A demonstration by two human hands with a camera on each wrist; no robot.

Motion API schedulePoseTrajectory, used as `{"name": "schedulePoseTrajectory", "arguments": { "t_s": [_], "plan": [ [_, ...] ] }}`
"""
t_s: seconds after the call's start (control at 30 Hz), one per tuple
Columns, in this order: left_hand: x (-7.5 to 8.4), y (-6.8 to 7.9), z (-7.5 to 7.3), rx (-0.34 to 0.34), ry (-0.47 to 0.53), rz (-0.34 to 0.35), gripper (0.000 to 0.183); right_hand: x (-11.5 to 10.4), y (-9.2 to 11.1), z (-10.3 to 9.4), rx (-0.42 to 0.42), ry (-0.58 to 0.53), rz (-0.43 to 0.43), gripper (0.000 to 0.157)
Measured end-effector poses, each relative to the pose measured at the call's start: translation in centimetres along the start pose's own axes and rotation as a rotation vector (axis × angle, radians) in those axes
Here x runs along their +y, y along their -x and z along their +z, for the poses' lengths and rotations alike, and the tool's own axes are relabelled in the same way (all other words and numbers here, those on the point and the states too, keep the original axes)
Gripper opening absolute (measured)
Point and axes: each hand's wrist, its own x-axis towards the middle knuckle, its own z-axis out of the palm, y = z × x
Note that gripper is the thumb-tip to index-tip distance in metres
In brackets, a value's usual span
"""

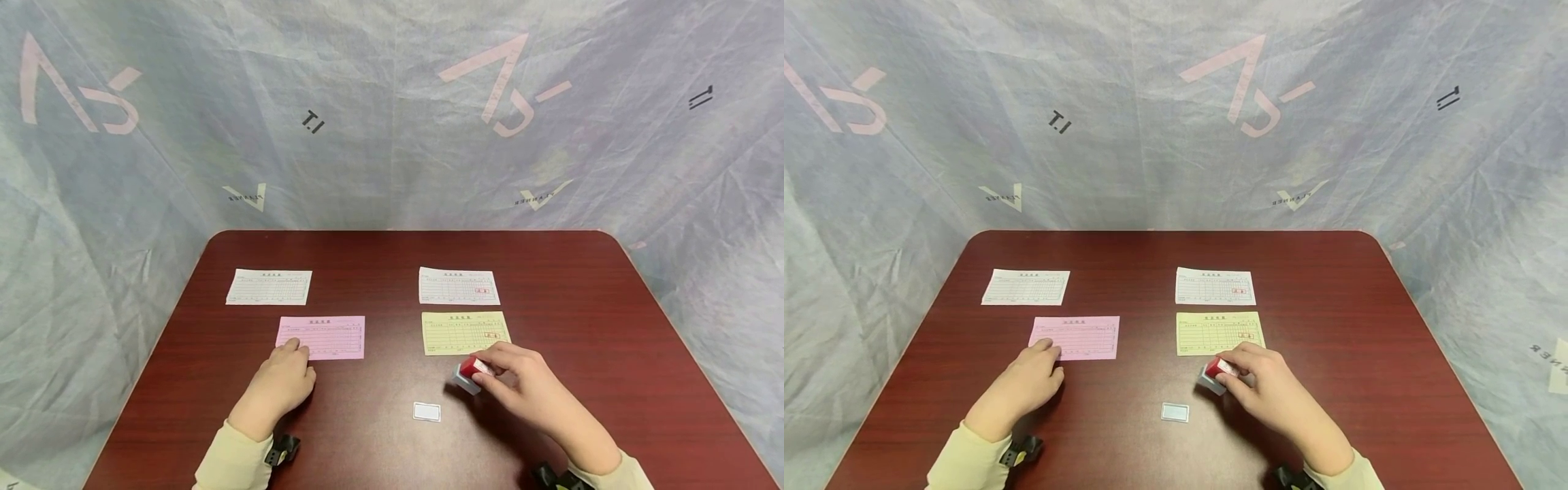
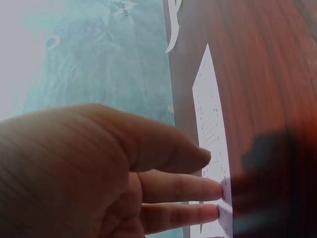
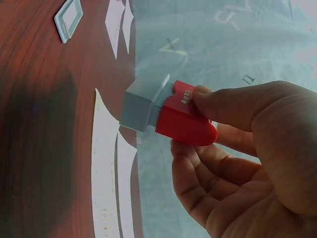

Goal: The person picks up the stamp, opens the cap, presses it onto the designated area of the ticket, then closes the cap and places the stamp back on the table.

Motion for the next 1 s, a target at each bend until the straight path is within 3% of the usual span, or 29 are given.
{"name": "schedulePoseTrajectory", "arguments": {
  "t_s": [0.67,1.0],
  "plan": [
    [2.5,0.4,1.2,-0.011,-0.019,0.046,0.039,-0.3,-1.3,1.1,0.011,-0.038,-0.075,0.027],
    [4.2,0.7,1.1,-0.021,-0.057,0.084,0.031,-0.5,-2.6,1.8,-0.01,0.0,-0.089,0.025]
  ]
}}
